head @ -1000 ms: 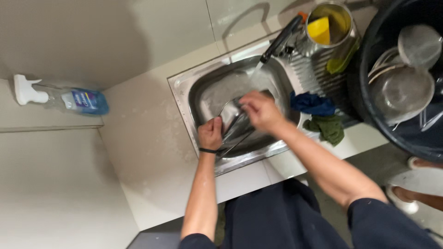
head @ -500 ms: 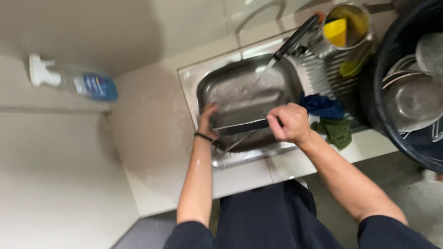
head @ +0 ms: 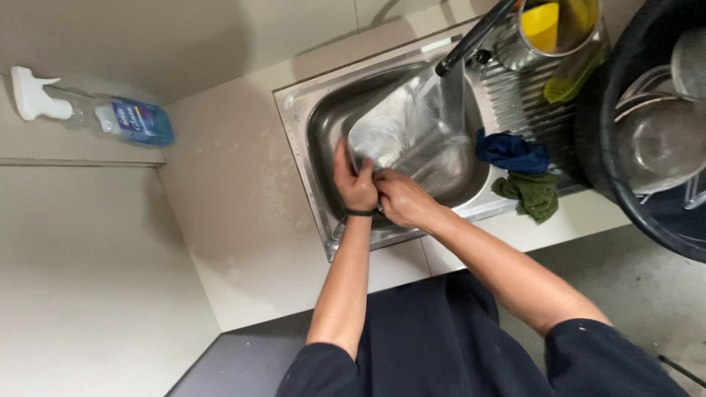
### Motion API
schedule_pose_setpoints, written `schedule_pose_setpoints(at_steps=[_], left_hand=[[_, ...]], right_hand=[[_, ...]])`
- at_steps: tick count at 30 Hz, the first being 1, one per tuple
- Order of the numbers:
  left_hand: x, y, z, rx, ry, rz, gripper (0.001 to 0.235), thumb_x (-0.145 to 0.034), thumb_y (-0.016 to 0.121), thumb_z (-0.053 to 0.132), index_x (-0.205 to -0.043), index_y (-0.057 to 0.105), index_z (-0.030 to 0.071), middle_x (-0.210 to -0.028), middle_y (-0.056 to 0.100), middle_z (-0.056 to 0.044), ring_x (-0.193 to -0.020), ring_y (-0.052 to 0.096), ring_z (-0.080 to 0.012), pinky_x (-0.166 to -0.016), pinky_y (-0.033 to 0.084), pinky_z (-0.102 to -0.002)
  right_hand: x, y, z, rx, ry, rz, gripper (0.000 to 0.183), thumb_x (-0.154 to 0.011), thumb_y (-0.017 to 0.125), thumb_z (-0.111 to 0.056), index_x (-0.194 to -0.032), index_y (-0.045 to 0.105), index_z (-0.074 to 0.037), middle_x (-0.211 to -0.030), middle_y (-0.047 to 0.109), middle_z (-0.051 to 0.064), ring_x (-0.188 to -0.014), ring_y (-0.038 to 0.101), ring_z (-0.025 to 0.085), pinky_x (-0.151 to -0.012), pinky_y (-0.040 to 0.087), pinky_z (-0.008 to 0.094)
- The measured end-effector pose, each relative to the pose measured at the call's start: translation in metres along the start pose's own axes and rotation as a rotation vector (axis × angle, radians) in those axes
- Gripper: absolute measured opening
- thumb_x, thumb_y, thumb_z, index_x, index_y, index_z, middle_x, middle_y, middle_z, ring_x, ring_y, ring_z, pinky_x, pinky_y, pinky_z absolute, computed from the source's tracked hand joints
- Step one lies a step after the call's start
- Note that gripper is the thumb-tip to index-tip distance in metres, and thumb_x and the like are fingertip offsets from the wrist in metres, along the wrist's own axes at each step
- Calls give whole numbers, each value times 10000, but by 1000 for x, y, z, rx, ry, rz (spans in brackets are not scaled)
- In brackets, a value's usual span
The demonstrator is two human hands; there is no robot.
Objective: The person washes various kitchen items in a stainless steel sink using a sponge and running water. They scrub and rinse a metal lid, a small metal pot, a metal strainer, a rectangular metal tray, and a pair of tongs, placing each item into a black basin to the right of the sink after cleaning.
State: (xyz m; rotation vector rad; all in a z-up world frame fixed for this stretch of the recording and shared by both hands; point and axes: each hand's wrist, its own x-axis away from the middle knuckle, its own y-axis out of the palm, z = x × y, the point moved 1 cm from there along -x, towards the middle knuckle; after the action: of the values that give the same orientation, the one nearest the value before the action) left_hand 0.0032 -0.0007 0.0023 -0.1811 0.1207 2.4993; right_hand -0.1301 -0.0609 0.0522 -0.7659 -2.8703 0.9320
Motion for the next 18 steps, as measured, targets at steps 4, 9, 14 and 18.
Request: schedule_pose_setpoints(at_steps=[4,9,14,18], left_hand=[[-1,-18,13,206,-96,43,674,-908,628,-92,-1544,414,-35,-1458,581,-196,-1315,593,-273,-1155,458,-375],[2,-4,1,139,-112,86,655,-904,630,-117,-1525,435,-47,-1479,552,-189,-1346,555,-256,-1162,426,-359],[15,-3,-22,169,-106,168,606,-963,686,-3,-1518,447,-40,-1507,530,-177,-1354,536,-241,-1147,434,-355],[18,12,-23,127,-255,328,597,-1031,675,218,-1533,444,-8,-1533,510,-154,-1354,517,-228,-1134,420,-348]], right_hand=[[-26,-39,43,286,-23,29,257,-749,579,28,-951,737,11,-990,691,232,-966,628,424,-863,506,496],[-33,3,45,178,76,-174,204,-809,661,-25,-981,769,-49,-990,721,183,-966,665,380,-849,511,489],[-30,-18,49,156,209,-231,235,-767,680,-39,-973,781,-89,-920,750,147,-846,712,345,-750,545,461],[-21,5,10,-65,369,-208,202,-830,646,-18,-1015,727,-18,-865,726,177,-757,706,339,-668,542,427]])
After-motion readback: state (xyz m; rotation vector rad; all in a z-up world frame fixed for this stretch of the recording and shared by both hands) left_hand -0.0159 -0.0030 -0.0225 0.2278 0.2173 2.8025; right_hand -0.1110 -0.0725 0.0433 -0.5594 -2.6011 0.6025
